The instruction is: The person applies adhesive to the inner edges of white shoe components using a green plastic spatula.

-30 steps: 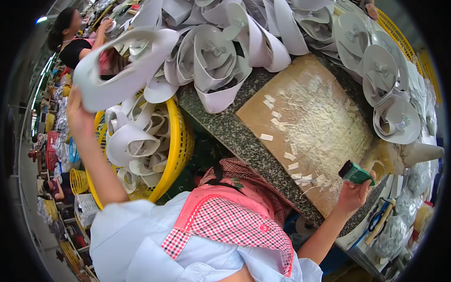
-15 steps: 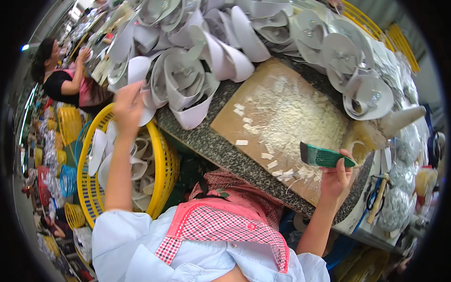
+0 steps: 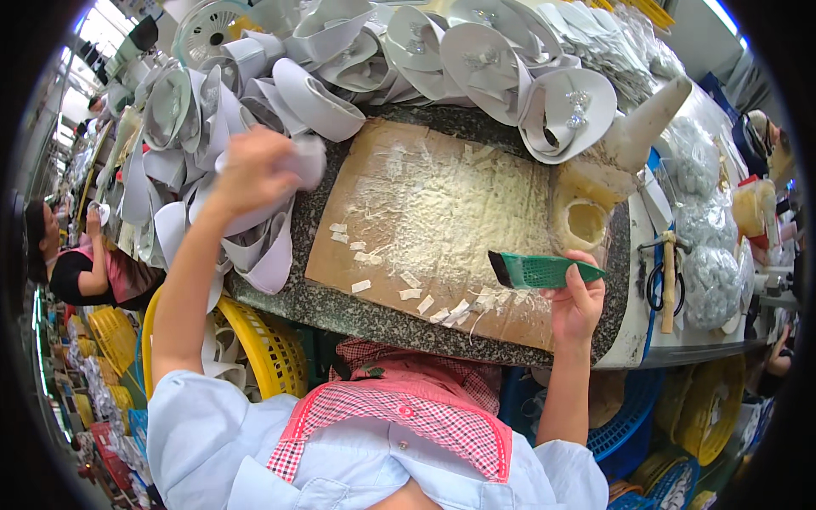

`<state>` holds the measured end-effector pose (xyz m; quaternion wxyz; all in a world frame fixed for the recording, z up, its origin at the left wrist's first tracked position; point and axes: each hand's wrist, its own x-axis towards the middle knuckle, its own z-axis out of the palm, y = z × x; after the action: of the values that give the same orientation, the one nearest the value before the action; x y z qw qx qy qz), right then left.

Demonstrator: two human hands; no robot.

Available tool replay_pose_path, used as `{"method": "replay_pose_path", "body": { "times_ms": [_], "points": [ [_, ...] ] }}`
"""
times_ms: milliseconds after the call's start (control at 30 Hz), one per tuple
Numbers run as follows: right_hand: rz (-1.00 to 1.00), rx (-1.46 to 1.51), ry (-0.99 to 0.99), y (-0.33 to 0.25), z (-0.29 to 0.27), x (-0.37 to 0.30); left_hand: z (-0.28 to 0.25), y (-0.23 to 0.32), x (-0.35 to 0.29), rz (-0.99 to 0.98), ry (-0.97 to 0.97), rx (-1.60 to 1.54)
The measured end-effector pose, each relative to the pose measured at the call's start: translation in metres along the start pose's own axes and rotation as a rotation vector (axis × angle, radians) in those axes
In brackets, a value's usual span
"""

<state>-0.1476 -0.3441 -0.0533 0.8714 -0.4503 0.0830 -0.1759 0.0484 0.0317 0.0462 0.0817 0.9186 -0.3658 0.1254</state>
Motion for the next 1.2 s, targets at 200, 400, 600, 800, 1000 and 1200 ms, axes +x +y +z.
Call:
{"method": "replay_pose_path", "body": {
  "times_ms": [200, 400, 600, 800, 1000, 1200],
  "points": [
    [0.024, -0.026, -0.007, 0.003, 0.016, 0.013, -0.048, 0.032, 0.002, -0.065, 0.589, -0.542],
    [-0.317, -0.295, 0.059, -0.023, 0.019, 0.012, 0.022, 0.075, -0.003, 0.578, -0.228, -0.15],
    [-0.703, -0.963, 0.217, -0.054, -0.006, 0.019, 0.014, 0.105, -0.001, 0.266, -0.187, -0.244],
    [-0.602, -1.331, -0.011, -0.064, -0.003, 0.056, 0.062, 0.125, 0.005, -0.003, 0.015, -0.101],
    [-0.726, -1.402, -0.484, -0.091, -0.028, 0.027, 0.037, 0.127, -0.007, 0.301, 0.133, -0.288],
    [-0.368, -0.772, 0.055, -0.075, -0.028, 0.006, 0.053, 0.119, -0.007, 0.176, -0.26, -0.392]
  ]
}}
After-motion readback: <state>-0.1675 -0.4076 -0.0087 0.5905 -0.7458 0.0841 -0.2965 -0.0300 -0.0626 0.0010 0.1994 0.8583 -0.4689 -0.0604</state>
